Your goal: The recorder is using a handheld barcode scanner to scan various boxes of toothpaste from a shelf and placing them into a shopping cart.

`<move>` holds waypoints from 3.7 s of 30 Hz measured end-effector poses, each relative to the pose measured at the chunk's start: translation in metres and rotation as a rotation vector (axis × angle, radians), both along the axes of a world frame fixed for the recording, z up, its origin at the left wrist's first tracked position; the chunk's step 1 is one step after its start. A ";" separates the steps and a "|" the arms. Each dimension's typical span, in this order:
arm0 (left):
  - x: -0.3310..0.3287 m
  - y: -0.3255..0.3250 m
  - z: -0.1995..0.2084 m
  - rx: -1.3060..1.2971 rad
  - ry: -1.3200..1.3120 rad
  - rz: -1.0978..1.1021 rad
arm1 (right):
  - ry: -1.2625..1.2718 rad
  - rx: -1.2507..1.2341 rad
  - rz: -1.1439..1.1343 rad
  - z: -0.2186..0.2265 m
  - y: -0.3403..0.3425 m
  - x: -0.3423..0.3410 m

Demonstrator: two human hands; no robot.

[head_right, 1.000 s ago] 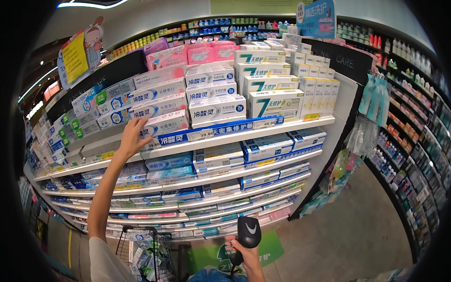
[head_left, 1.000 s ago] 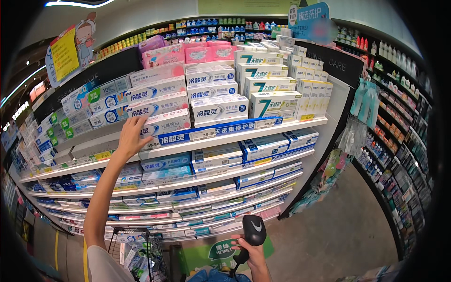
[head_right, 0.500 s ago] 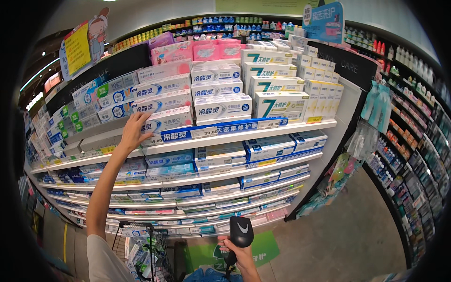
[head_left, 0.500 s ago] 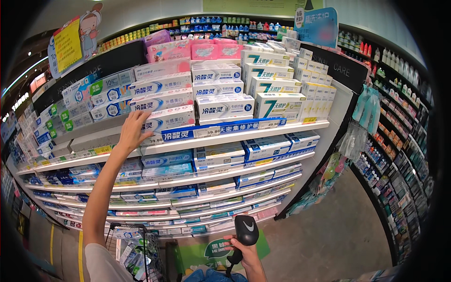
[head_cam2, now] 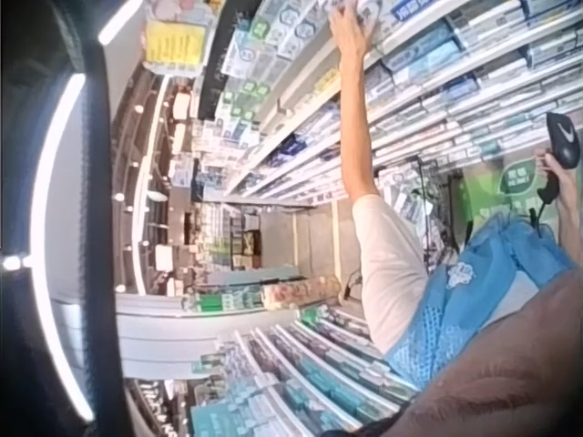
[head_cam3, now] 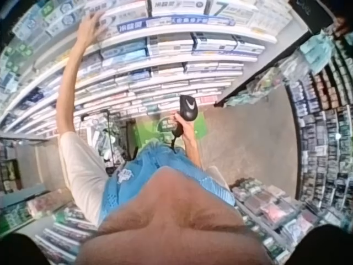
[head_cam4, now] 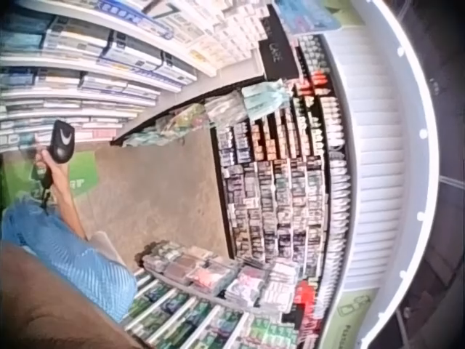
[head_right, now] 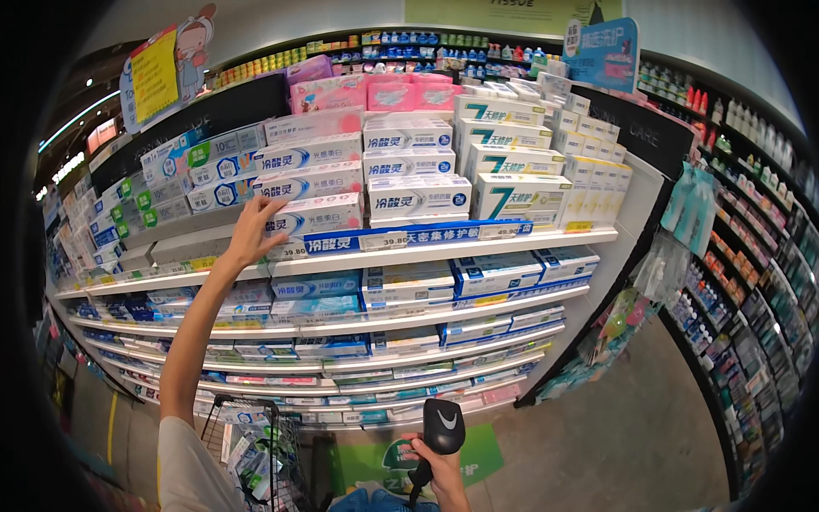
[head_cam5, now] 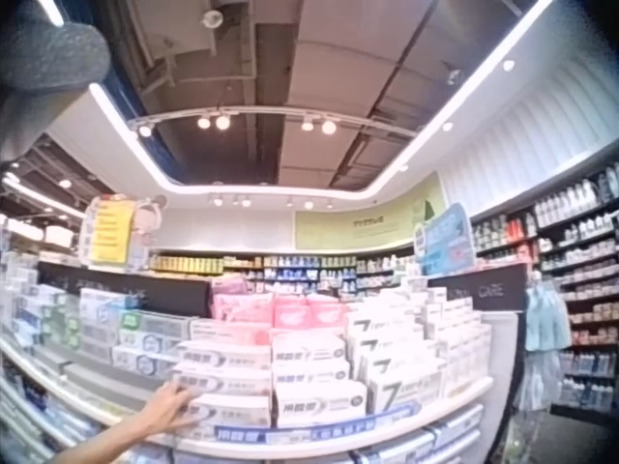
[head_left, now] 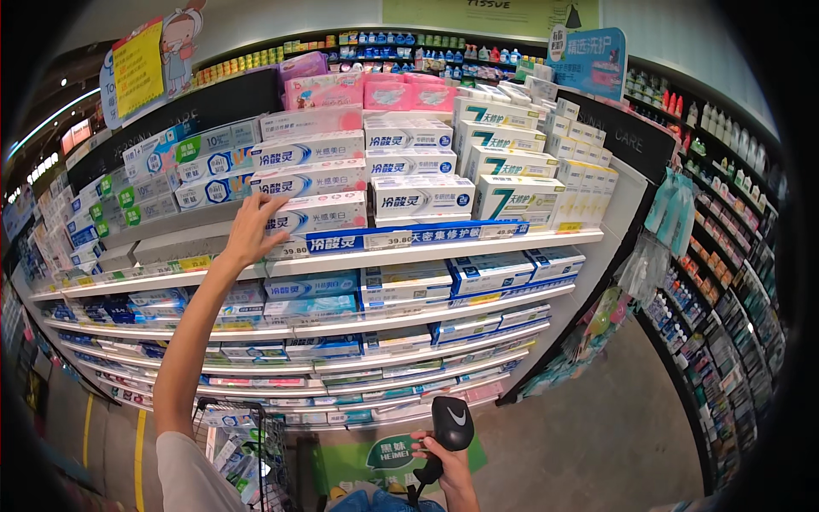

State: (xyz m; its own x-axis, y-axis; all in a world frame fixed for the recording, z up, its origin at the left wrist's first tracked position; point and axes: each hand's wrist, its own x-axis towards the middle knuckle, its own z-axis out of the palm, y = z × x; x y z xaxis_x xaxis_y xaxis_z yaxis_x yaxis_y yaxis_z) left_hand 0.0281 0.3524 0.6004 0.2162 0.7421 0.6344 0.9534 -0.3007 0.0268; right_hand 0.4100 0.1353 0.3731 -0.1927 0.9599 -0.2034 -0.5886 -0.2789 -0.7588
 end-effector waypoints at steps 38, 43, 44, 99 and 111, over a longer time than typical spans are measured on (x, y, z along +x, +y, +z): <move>0.010 0.001 -0.015 0.222 -0.044 -0.002 | -0.040 -0.004 0.023 0.002 -0.008 -0.013; 0.007 0.003 -0.007 0.148 0.001 0.033 | -0.035 0.004 0.018 0.002 -0.008 -0.014; 0.006 0.003 -0.006 0.139 0.023 0.028 | -0.040 0.002 0.021 0.002 -0.007 -0.015; 0.048 -0.157 -0.145 0.233 -0.450 0.167 | -0.088 -0.077 0.167 -0.017 0.013 -0.052; 0.041 -0.423 -0.460 -0.483 -0.573 1.027 | -0.231 -0.046 0.559 -0.016 0.034 -0.106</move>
State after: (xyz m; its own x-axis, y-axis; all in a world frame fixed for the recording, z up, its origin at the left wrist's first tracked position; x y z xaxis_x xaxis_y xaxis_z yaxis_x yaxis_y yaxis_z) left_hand 0.0688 -0.0710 0.1405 -0.8079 0.5857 0.0653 0.5566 0.7220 0.4109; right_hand 0.3038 0.1692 0.3573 -0.6108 0.7156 -0.3388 -0.1651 -0.5336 -0.8295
